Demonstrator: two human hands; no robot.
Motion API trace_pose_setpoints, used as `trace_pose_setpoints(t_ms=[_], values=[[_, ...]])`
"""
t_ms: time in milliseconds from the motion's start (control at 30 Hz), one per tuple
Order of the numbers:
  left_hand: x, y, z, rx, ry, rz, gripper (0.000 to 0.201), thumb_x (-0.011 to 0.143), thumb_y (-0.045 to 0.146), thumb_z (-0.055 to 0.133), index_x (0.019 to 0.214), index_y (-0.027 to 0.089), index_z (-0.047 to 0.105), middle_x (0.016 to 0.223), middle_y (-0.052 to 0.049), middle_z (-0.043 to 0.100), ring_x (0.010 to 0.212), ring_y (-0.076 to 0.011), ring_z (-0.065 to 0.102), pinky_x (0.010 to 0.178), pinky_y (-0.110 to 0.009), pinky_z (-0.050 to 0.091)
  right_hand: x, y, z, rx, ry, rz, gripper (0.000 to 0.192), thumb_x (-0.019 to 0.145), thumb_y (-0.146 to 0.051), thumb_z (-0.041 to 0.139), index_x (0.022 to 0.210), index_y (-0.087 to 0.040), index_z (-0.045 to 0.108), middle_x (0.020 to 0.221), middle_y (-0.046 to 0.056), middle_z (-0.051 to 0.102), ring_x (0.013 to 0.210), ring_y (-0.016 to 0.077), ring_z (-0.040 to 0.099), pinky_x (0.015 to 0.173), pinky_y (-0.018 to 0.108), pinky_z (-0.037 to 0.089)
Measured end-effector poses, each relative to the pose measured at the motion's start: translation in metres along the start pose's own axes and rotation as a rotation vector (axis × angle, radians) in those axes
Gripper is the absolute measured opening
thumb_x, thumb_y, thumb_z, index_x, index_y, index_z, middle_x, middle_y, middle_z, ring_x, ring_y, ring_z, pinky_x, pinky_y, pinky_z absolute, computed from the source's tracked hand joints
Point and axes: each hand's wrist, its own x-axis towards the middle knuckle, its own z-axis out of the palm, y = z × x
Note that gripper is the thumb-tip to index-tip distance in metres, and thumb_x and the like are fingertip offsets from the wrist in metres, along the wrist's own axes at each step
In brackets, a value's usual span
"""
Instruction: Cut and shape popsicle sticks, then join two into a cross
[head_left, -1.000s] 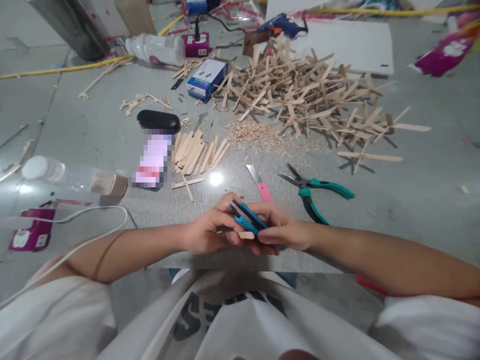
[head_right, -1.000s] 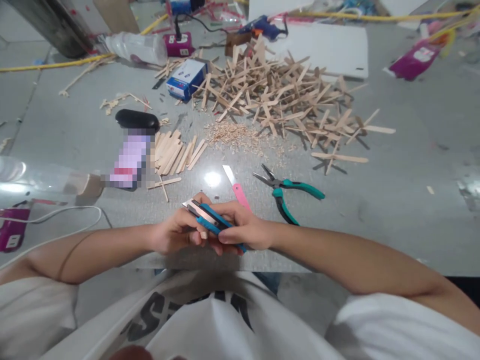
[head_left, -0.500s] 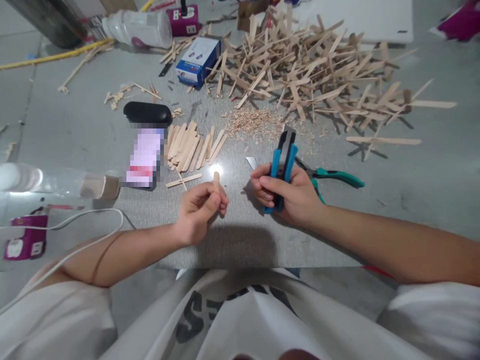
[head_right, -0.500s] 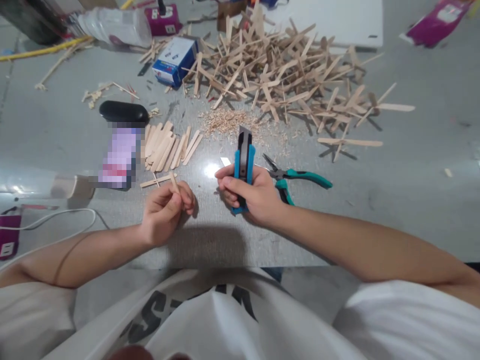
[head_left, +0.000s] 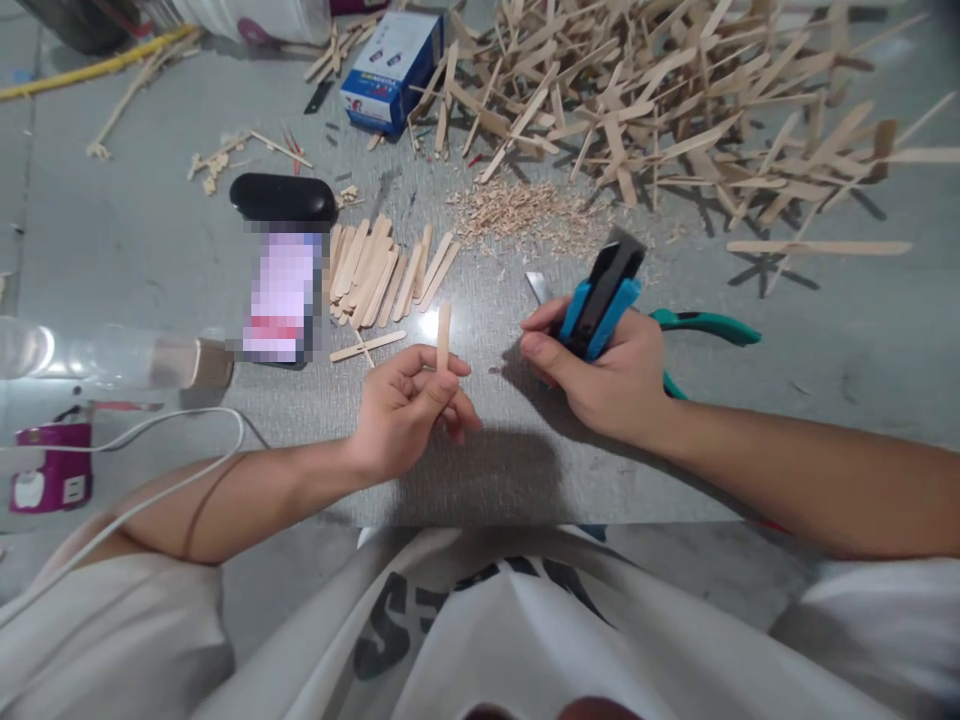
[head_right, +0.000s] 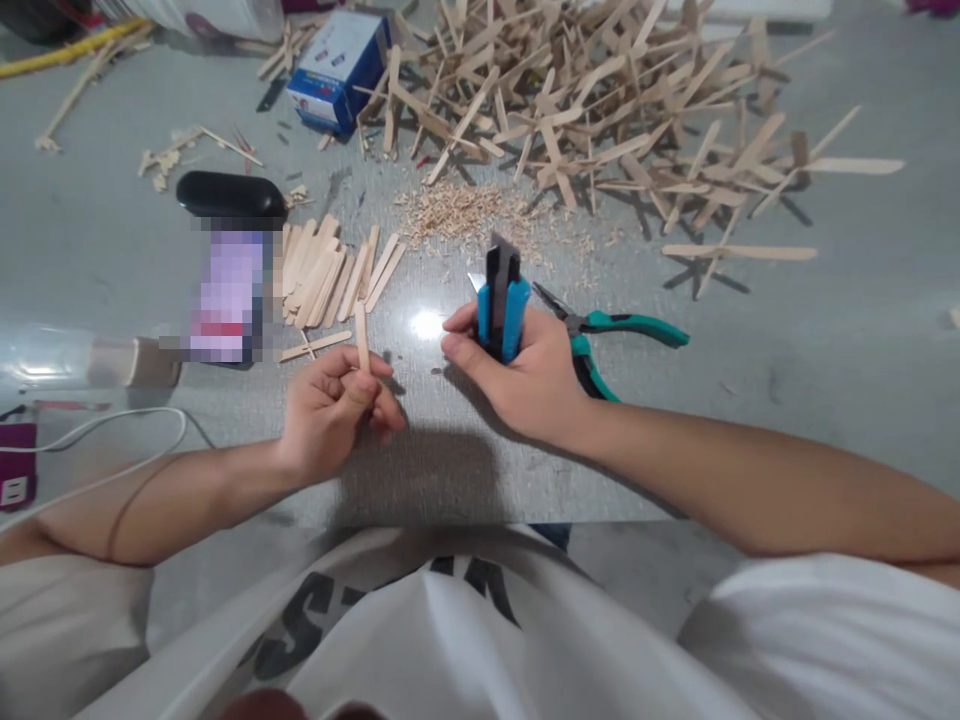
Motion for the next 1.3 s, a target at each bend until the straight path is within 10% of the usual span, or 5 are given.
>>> trace_pose_setpoints(t_ms=[200,567,700,1000,1300], values=[[0.004,-0.010,-0.004,0.009,-0.194,0.337,0.027,0.123,0.041,0.070,0.105,0.023,0.061,0.071,0.004,0.077,0.054,-0.0079,0.070,0.058,-0.015,0.057,-0.003,0.006,-0.001,-0.189,-0.041,-0.502,0.006,0.105,-0.025,0.083,0.102,-0.030,0.083,0.087,0.000,0.083,0.075,0.0204,0.078,0.075,0.039,0.062],[0.019,-0.019,-0.010,0.445,-0.565,0.730,0.016,0.106,0.022,0.087,0.099,0.023,0.073,0.093,-0.005,0.079,0.088,-0.0186,0.077,0.072,-0.029,0.065,-0.002,-0.022,-0.018,0.161,-0.869,-0.339,0.006,0.117,-0.028,0.073,0.112,-0.029,0.069,0.141,0.011,0.088,0.105,0.0181,0.087,0.090,0.033,0.068],[0.017,-0.019,-0.015,0.465,-0.490,0.688,0.018,0.102,0.028,0.095,0.099,0.024,0.077,0.097,-0.007,0.081,0.098,-0.0221,0.076,0.083,-0.035,0.067,-0.005,-0.016,-0.015,0.134,-0.811,-0.363,0.007,0.119,-0.033,0.074,0.117,-0.030,0.067,0.141,0.010,0.087,0.105,0.0170,0.084,0.088,0.031,0.066],[0.003,-0.007,-0.005,-0.039,-0.162,-0.098,0.046,0.107,0.062,0.089,0.102,0.022,0.066,0.077,0.002,0.079,0.048,-0.0103,0.066,0.044,-0.020,0.053,-0.004,-0.001,-0.011,-0.061,-0.323,-0.539,0.036,0.118,-0.067,0.071,0.119,-0.030,0.072,0.098,0.002,0.077,0.072,0.0172,0.068,0.067,0.034,0.052],[0.007,-0.004,-0.004,-0.066,-0.213,0.046,0.045,0.116,0.061,0.075,0.098,0.023,0.059,0.056,0.013,0.046,0.042,-0.0048,0.029,0.043,-0.016,0.033,0.003,0.001,-0.022,-0.878,-0.411,-0.546,0.094,0.115,-0.097,0.026,0.113,-0.023,0.083,0.085,0.008,0.080,0.072,0.0227,0.070,0.065,0.037,0.035]])
